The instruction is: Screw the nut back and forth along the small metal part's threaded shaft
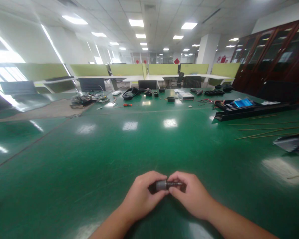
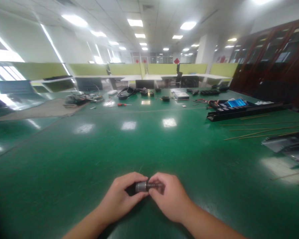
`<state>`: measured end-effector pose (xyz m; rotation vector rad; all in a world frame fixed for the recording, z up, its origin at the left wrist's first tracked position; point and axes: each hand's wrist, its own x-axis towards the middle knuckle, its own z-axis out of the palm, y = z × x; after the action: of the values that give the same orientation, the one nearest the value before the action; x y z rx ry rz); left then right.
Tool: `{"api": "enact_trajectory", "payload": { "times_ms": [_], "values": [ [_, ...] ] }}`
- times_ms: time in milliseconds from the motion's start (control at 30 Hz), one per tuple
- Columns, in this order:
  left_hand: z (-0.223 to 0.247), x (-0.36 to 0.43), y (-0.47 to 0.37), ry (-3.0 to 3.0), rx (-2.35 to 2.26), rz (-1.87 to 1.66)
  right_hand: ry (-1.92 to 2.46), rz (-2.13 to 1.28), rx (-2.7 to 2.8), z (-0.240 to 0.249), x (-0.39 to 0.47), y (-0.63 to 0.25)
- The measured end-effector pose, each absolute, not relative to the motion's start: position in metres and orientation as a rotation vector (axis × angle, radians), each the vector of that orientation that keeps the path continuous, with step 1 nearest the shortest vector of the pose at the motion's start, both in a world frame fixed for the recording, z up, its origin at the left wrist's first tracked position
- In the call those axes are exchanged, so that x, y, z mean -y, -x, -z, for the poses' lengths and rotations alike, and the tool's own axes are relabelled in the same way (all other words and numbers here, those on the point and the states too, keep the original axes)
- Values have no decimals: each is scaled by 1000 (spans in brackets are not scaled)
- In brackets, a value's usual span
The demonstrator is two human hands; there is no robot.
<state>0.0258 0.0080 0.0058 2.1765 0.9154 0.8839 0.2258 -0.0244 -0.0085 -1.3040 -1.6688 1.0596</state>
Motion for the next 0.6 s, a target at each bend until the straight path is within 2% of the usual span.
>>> {"api": "enact_trajectory", "payload": {
  "times_ms": [600],
  "values": [
    [-7, -7, -26, -2203, -950, -878, 1267, -1107, 1631, 6, 23, -225]
  ]
}}
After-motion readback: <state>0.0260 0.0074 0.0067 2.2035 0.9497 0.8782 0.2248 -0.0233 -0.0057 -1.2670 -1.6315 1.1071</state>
